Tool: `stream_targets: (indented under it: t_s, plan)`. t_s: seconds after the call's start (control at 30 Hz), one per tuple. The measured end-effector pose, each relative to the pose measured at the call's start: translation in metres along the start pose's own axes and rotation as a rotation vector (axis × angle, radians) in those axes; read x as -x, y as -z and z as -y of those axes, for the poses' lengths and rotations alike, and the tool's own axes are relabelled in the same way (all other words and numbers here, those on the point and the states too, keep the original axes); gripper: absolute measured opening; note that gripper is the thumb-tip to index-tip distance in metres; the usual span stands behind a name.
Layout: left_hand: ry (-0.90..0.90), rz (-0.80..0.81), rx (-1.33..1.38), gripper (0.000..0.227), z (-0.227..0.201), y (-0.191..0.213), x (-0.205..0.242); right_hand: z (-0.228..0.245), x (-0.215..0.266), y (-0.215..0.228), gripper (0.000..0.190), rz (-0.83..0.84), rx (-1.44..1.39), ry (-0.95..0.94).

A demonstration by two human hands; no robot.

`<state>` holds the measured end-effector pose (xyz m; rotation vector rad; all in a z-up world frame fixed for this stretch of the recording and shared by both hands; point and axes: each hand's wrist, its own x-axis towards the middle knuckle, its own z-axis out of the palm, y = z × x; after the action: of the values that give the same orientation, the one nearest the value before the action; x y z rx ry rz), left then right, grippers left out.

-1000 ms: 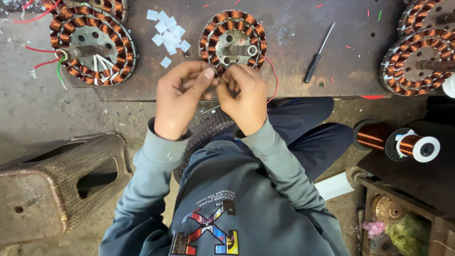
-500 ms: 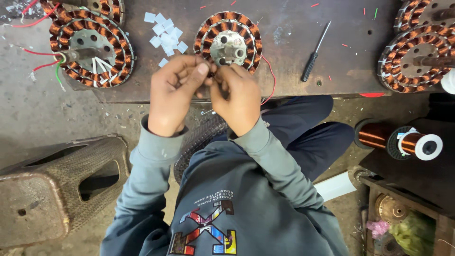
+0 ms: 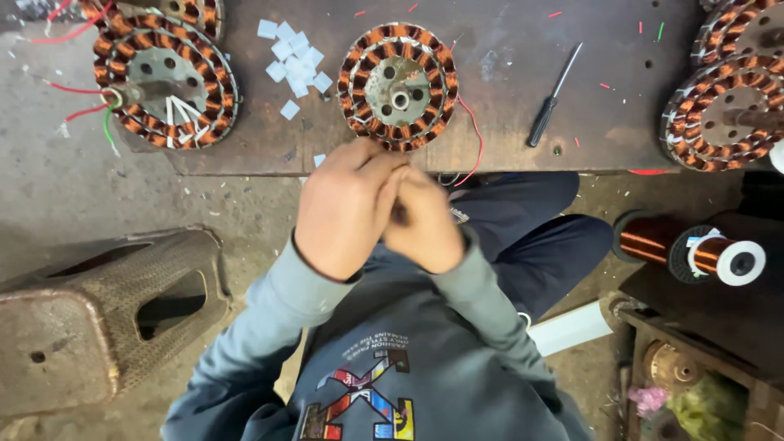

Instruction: The person inserts small white insulating spacers into the slots of a copper-wound motor stator, then uses a metal tool to press them in place. They repeat this process for multiple slots, occasionally using scissors to trim wires.

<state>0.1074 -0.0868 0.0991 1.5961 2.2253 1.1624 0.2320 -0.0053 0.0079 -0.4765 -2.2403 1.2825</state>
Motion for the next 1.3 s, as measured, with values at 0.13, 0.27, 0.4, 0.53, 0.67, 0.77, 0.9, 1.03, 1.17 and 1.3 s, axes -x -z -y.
stream_targets:
  t_s: [0.13, 0.27, 0.4, 0.53, 0.67, 0.77, 0.9, 1.03, 1.17, 1.3]
  plan:
    - [0.061, -0.101, 0.065, 0.01, 0.005, -0.003, 0.011, 0.028, -0.013, 0.034, 0.01, -0.329, -0.017, -0.195]
    - [0.08, -0.083, 0.014, 0.008, 0.017, -0.017, 0.014, 0.043, -0.049, 0.03, 0.014, -0.263, 0.077, -0.119]
    - [0.076, -0.093, 0.101, 0.016, 0.024, -0.015, 0.018, 0.036, -0.071, 0.019, 0.012, -0.127, 0.155, -0.127]
    - [0.196, -0.253, 0.116, 0.019, 0.031, -0.007, 0.02, 0.024, -0.071, 0.014, 0.009, -0.145, 0.056, -0.213]
    - [0.335, -0.277, 0.103, 0.023, 0.047, -0.016, 0.011, 0.022, -0.066, 0.015, 0.008, -0.142, 0.042, -0.227]
    - [0.353, -0.284, 0.183, 0.018, 0.055, -0.028, 0.008, 0.027, -0.066, 0.014, 0.007, -0.141, 0.108, -0.159]
    - [0.34, -0.299, 0.229, 0.014, 0.064, -0.043, 0.009, 0.03, -0.063, 0.013, 0.009, -0.158, 0.233, -0.124]
    - [0.664, -0.181, 0.776, 0.017, 0.08, -0.043, 0.011, 0.029, -0.056, 0.014, 0.007, -0.22, 0.224, -0.189]
    - [0.879, -0.041, 1.202, 0.019, 0.093, -0.032, 0.01, 0.03, -0.048, -0.003, 0.007, -0.182, 0.225, -0.207]
    - [0.759, 0.005, 1.251, 0.019, 0.082, -0.035, 0.01, 0.028, -0.043, -0.014, 0.009, -0.147, 0.19, -0.186]
